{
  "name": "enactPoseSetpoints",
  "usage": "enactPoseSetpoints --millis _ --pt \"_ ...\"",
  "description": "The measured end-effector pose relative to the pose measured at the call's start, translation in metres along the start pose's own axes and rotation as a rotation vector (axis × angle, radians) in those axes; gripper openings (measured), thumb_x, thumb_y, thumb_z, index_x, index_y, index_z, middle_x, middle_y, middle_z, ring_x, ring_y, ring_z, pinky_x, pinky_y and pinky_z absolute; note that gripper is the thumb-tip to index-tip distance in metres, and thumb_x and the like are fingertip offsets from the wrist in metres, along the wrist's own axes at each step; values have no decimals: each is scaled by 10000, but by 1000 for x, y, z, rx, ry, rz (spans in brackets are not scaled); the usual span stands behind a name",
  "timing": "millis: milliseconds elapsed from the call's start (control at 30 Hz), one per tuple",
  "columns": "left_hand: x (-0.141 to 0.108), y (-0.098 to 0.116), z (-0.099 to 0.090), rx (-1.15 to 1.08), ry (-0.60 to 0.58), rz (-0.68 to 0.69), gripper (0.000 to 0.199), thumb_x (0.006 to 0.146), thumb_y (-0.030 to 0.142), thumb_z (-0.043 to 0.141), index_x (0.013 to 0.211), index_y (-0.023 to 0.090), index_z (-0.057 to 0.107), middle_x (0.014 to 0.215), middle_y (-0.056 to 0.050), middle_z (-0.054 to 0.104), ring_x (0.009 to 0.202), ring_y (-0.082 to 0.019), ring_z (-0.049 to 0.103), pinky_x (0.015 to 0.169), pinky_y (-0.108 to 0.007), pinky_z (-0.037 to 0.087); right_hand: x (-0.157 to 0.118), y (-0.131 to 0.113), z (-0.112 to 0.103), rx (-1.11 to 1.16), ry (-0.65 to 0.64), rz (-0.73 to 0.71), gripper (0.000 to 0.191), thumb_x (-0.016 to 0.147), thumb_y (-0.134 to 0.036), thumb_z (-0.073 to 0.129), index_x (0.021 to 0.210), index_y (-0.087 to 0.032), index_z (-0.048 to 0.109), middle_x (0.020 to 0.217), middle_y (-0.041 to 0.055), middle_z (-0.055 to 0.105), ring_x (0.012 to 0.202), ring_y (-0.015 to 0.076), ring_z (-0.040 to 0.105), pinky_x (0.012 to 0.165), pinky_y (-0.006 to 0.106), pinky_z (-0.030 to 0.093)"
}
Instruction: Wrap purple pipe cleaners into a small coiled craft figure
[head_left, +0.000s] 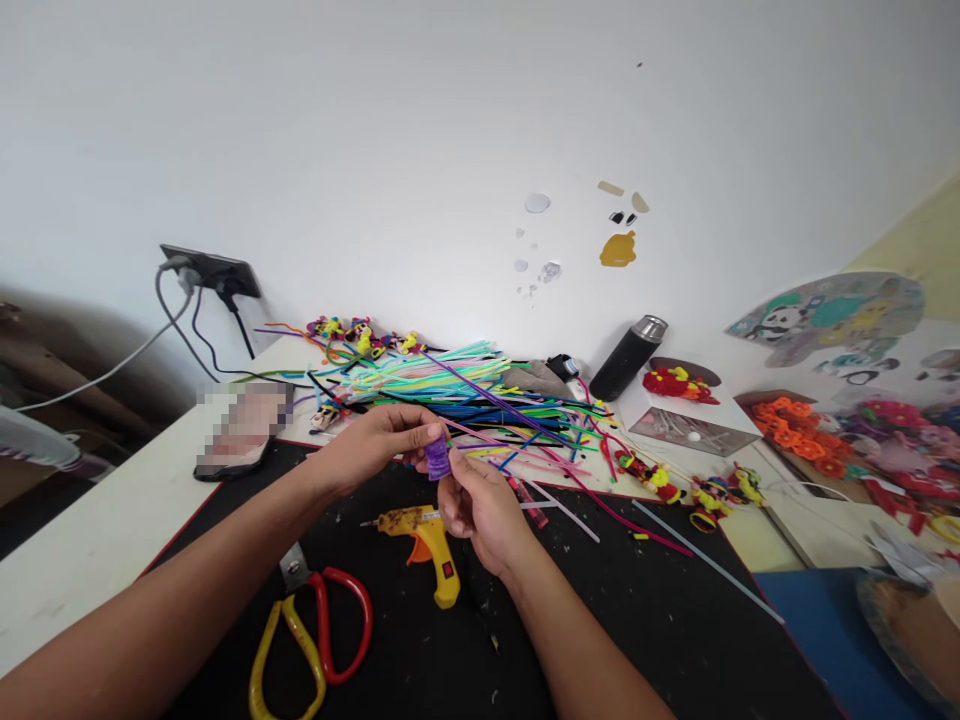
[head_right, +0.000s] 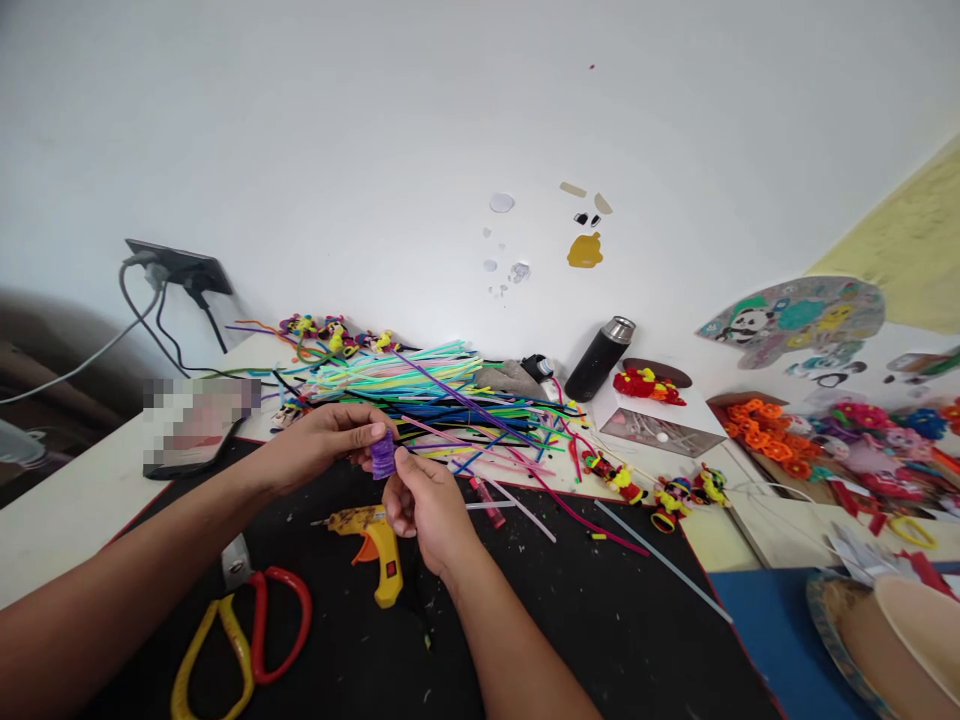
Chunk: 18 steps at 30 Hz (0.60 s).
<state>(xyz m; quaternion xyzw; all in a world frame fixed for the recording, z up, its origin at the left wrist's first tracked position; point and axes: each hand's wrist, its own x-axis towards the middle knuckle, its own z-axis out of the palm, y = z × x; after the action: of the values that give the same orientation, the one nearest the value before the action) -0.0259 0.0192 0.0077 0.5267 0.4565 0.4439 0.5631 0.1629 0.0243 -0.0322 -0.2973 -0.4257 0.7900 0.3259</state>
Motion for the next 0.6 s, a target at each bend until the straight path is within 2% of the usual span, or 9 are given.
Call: enactPoseSetpoints --millis 167,267,400,500,600 --pt "0 0 0 2 11 0 438 808 587 836 858 158 764 742 -25 673 670 -161 566 653 -279 462 0 0 1 19 -5 -7 588 798 -741 766 753 -187 575 513 -61 521 358 53 340 369 217 139" --pt "-1 -1 -1 -58 -18 -18 451 808 572 847 984 160 794 811 -42 710 714 -170 596 684 -283 478 0 0 -1 23 -6 -17 563 787 -705 802 768 -183 591 504 -73 506 355 49 323 370 215 131" --pt "-3 0 -2 -106 -95 -22 438 773 398 920 1133 191 783 1059 -85 760 936 -221 672 861 -329 523 2 0 -3 46 7 -57 577 809 -691 793 685 -190 535 490 -73 481 359 50 331 374 219 137" --pt "-3 1 -1 -108 -125 -15 435 750 285 936 1140 200 762 1084 -81 756 1010 -238 682 924 -351 528 2 0 -3 52 18 -68 591 809 -691 795 656 -192 518 486 -73 467 365 52 333 378 220 135" --pt "-2 0 0 -110 -146 -4 399 771 248 913 1129 195 744 1059 -65 750 1003 -223 687 933 -346 533 2 0 -3 56 22 -60 582 808 -685 800 664 -192 527 484 -72 467 367 54 330 380 220 135"
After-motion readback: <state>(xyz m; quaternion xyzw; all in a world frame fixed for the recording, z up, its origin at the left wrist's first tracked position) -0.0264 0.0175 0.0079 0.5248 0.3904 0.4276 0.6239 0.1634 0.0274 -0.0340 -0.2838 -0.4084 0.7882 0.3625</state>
